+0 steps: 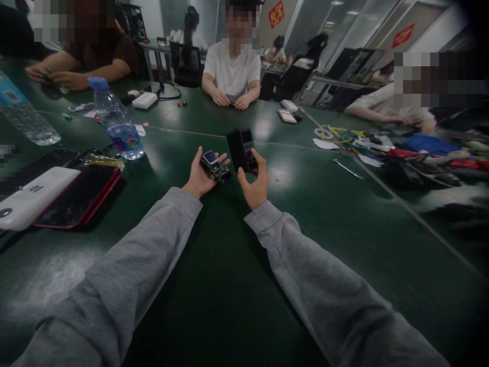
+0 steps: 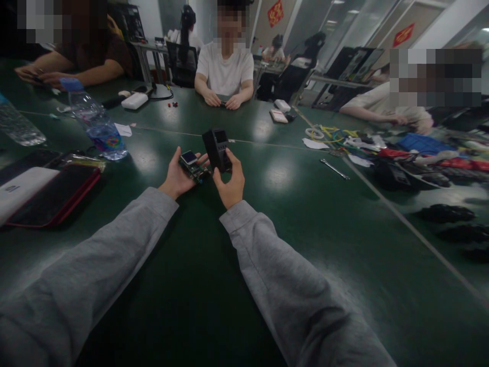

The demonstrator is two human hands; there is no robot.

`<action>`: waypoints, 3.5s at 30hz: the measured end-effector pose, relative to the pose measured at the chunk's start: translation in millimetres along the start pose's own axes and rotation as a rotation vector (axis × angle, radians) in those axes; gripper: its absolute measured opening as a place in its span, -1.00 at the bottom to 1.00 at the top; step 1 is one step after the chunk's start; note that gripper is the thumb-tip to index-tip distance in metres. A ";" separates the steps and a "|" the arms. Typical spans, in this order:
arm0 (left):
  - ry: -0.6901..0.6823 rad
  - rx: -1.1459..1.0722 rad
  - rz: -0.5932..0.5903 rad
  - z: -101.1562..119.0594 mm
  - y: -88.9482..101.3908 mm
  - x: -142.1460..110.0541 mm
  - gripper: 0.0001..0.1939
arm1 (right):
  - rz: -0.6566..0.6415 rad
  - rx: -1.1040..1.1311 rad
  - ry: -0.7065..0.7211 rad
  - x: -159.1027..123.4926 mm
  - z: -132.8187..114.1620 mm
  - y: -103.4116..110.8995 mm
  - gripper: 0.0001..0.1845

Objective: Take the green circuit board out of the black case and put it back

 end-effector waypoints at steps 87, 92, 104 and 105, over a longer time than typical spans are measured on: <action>0.046 -0.019 0.105 -4.8 -1.5 -8.2 -0.73 | -0.292 0.210 -0.080 -0.6 46.9 -40.4 -0.36; 0.040 -0.021 0.046 -3.5 -9.4 -10.0 -0.65 | -0.160 0.191 -0.152 1.9 55.9 -28.1 -0.35; 0.045 -0.025 0.066 -5.1 -5.6 -8.1 -0.47 | -0.127 0.124 -0.029 -2.5 3.2 -17.5 -0.40; 0.047 -0.026 0.060 -5.5 -5.9 -7.7 -0.46 | -0.137 0.126 -0.020 -3.3 0.1 -18.5 -0.40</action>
Point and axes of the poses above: each hand's wrist, its own x-axis towards the middle knuckle, its own y-axis out of the back of the hand, z = x × y, the point moved 10 cm from there along x, towards the middle knuckle, and after that the axes turned 4 degrees about -z, right-handed, at the moved point
